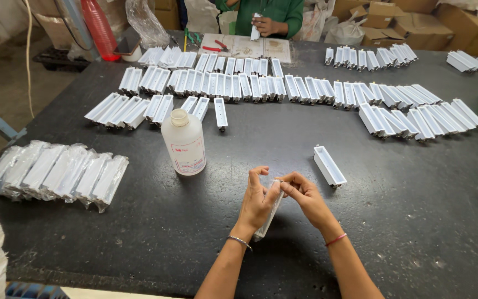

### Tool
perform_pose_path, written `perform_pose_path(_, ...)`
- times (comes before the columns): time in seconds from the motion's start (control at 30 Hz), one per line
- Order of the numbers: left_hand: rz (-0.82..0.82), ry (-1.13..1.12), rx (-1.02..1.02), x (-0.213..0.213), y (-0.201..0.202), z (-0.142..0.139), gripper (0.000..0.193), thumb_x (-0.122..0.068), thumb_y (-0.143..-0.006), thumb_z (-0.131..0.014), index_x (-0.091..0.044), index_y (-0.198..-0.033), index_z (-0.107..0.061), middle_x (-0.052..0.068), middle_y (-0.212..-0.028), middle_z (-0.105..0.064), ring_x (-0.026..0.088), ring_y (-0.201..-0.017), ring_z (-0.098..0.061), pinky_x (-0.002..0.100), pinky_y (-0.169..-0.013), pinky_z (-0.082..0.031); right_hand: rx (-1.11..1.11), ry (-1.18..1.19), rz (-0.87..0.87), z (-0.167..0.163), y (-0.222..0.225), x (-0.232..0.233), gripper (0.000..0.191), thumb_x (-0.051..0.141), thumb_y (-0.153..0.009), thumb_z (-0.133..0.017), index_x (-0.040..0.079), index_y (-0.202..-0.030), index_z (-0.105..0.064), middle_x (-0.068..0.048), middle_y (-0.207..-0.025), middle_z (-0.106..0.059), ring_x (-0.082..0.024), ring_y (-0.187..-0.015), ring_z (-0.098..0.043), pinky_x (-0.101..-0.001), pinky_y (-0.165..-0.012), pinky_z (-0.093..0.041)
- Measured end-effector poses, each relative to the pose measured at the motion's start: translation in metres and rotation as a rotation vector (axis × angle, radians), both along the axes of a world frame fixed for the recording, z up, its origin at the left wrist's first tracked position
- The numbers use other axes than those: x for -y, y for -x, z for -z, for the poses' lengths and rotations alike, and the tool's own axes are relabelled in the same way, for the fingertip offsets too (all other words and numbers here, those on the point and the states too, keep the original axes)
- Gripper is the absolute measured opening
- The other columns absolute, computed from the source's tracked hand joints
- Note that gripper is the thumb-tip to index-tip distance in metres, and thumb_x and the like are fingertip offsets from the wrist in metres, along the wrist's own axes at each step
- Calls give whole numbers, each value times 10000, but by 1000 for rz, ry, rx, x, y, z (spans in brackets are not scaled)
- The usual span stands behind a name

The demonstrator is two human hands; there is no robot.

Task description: The person repeatedly picks up small white rectangular components and wraps each one individually in clear plastic film. They fold the film around the component, tuck the edges, and place the wrapped unit into a growing stack on the table. The process is repeated for multiple components throughout the clip.

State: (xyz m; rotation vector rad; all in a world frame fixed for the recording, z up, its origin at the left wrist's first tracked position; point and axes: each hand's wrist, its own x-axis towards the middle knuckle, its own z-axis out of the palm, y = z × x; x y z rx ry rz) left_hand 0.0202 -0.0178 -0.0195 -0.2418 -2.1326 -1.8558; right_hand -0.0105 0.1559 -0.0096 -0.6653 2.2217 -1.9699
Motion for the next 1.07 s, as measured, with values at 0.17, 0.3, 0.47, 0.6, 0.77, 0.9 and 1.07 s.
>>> perform_pose_path(0.17,138,-35,191,-3,7,13,693,-424,-894,-679,-50,-1407,-402,180,-1339,-581,265,-1023,-694,360,-816,-588,120,125,61,12,6,-4,223,258,-998,-600,57,-1074,-658,-36,-947,-676,-127,-923,-625,-291,-857,-519)
perform_pose_path(0.3,183,122,127,1,-22,18,837,-307,-814,-779,-36,-1484,-358,236,-1344,-575,352,-1225,-614,419,-987,-516,224,254,60,12,4,-3,220,219,-1037,-592,20,-1126,-609,-90,-997,-645,-167,-955,-643,-322,-893,-528)
perform_pose_path(0.47,4,327,140,55,-85,-2,808,-260,-789,-776,-61,-1486,-420,235,-1370,-588,381,-1265,-584,442,-1041,-466,291,6,-112,1,-24,23,345,240,-1016,-512,67,-1311,-559,-93,-1101,-675,-185,-948,-660,-348,-884,-570)
perform_pose_path(0.6,-313,506,428,136,-117,-16,693,-213,-708,-812,-116,-1327,-514,152,-1261,-594,368,-1175,-596,461,-980,-491,205,-141,-87,4,-23,26,362,256,-1008,-525,50,-1298,-593,-87,-1181,-716,-168,-998,-689,-333,-870,-579)
perform_pose_path(0.77,-897,787,21,255,-84,-36,666,-197,-798,-734,-50,-1402,-494,249,-1294,-550,429,-1133,-571,531,-895,-506,156,-280,-65,35,-2,17,321,254,-986,-606,27,-1191,-706,-90,-1104,-748,-153,-930,-696,-309,-818,-589)
perform_pose_path(0.9,-948,912,-143,322,-55,-39,712,-142,-831,-695,-66,-1509,-493,218,-1404,-535,419,-1239,-543,509,-999,-496,175,-175,-89,51,8,10,283,228,-987,-605,22,-1156,-699,-79,-1041,-743,-135,-865,-691,-290,-771,-592)
perform_pose_path(1.07,-1013,1207,64,366,-40,-9,666,-199,-886,-757,-215,-1513,-532,100,-1482,-536,350,-1329,-538,509,-1079,-477,221,-140,-81,51,7,10,262,205,-986,-620,23,-1154,-702,-74,-1044,-745,-122,-851,-675,-279,-771,-582)
